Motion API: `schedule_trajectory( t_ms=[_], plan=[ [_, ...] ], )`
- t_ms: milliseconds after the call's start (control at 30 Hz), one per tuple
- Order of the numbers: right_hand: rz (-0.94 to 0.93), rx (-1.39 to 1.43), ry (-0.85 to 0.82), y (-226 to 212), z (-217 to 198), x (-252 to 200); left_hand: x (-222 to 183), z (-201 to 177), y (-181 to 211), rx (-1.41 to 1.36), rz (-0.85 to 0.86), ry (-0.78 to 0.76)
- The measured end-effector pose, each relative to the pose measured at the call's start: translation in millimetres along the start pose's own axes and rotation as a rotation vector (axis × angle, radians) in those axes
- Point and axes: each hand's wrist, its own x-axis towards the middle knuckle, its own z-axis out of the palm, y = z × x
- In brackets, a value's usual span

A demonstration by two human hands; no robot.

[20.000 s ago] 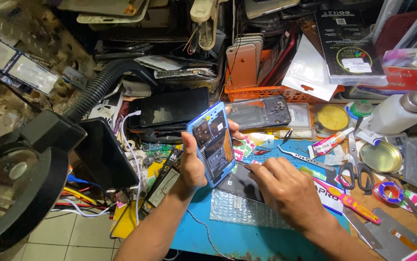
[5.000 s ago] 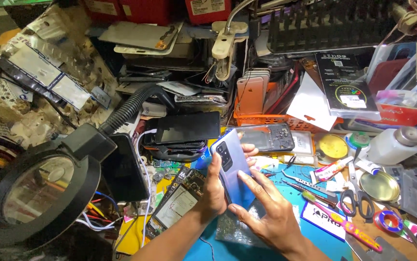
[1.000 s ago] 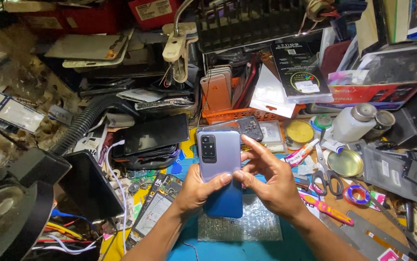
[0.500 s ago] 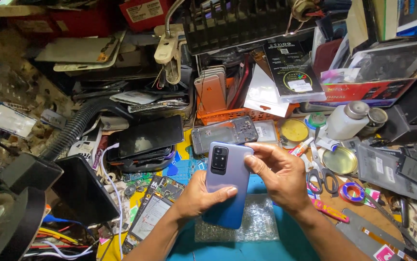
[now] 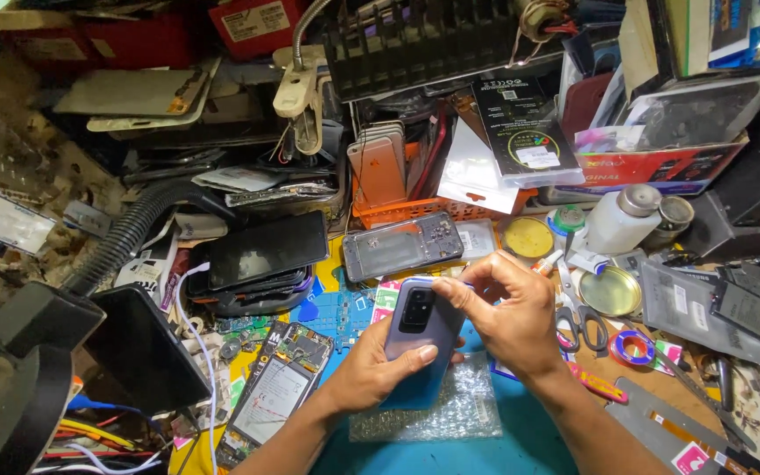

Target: Disassembling a smartphone by prying off the back cover and inspecting the internal components.

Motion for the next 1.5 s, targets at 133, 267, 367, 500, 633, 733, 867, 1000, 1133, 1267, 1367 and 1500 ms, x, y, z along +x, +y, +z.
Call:
schedule_trajectory(
  t_ms=[133, 267, 367, 500, 633, 733, 867, 1000, 1133, 1267, 1367, 1500],
  plan=[
    [-0.005, 0.065, -0.025, -2.2, -2.9, 0.1, -1.1, 2.7, 5.2, -0.173, -0.139, 0.082],
    [-0.037, -0.052, -0.045, -0.7, -4.4, 2.4, 0.6, -2.4, -0.6, -0.307, -0.169, 0.021],
    [-0.19, -0.168, -0.096, 1.4, 3.2, -1.8, 1.1, -8.4, -13.6, -0.332, -0.199, 0.019],
    [-0.365, -0.25, -0.148, -0.4, 19.1, -11.7, -0.8, -13.1, -30.5, -0.271, -0.316, 0.076],
    [-0.281, -0.151, -0.147, -3.5, 17.0, -9.3, 0.3, -7.2, -20.4, -0.107, -0.152, 0.003],
    [-0.254, -0.126, -0.068, -4.5, 18.8, -8.9, 0.8, -3.3, -13.0, -0.211, -0.2, -0.02],
    [-0.361, -0.158, -0.002, -3.6, 19.4, -14.0, 1.2, -2.8, -13.2, -0.426, -0.23, 0.057],
    [-0.62, -0.308, -0.229, 1.9, 27.0, -27.2, 4.2, -4.9, 5.6, -0.667, -0.099, 0.212],
    [-0.67, -0.367, -0.392, 4.5, 34.4, -34.0, 5.4, -15.3, -8.1, -0.821, -0.003, 0.284],
    [-0.67, -0.312, -0.479, 3.2, 35.1, -34.8, 5.4, -13.0, -9.0, -0.674, -0.007, 0.497],
    [-0.694, -0.364, -0.466, 2.5, 37.4, -37.6, 4.6, -4.5, -4.4, -0.691, -0.044, 0.562],
    [-0.773, -0.318, -0.404, -0.3, 41.9, -43.3, 3.9, -7.3, -8.8, -0.739, 0.036, 0.544]
  ],
)
